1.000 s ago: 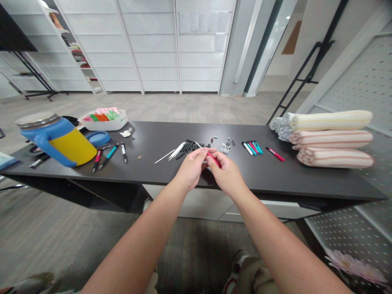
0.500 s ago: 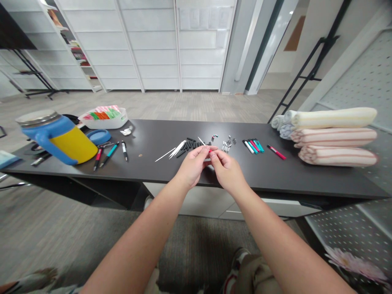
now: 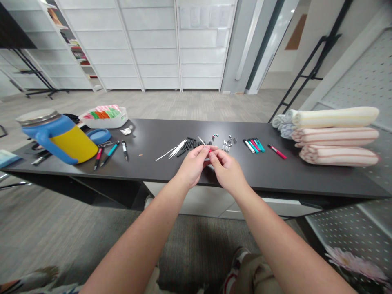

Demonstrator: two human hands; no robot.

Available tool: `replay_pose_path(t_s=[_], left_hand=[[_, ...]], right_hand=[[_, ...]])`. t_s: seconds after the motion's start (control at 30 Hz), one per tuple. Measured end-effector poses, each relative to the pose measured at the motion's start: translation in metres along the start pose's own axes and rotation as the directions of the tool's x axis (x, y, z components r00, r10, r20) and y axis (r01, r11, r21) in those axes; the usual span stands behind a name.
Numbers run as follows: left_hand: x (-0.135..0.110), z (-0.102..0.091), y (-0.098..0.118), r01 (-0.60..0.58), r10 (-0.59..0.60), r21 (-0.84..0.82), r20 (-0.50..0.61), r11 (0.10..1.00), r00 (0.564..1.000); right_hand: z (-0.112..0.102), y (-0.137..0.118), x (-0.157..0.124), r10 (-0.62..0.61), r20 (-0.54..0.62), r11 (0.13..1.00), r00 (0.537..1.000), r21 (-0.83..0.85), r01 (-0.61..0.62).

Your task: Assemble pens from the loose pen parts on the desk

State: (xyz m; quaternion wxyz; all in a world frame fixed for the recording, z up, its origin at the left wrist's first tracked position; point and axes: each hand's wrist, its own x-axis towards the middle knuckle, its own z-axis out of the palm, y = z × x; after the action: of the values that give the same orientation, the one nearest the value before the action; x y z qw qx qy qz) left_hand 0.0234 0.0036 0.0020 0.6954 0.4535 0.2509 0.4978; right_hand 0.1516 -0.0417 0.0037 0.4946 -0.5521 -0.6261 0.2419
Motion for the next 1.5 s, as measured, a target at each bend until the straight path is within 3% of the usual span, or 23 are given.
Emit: replay_pose_path(t_s=[1.0,1.27,1.5], left_hand=[[0.0016,-0.0024,-0.0021,0.003,-0.003,-0.003,0.018,1.0,1.0],[0.0019,-0.0042,-0.004,0.024,-0.024,-0.002,0.029,1.0,0.999],[0.0017,-0.0045,-0.0028,0.02,-0.019,-0.027,0.032,0.999,0.999]], right_hand=[[0.0004,-0.0043,-0.0025,-0.007,0.018,0.997,1.0,-0.074,0.008],[0.0016,-0.0037,-0.0028,0.057,-0.063,0.996,0.996,-0.06,-0.061],[-0.0006,-0.0022,-0.0018,0.01,-0.041,0.999,0.999,-0.05,-0.012]])
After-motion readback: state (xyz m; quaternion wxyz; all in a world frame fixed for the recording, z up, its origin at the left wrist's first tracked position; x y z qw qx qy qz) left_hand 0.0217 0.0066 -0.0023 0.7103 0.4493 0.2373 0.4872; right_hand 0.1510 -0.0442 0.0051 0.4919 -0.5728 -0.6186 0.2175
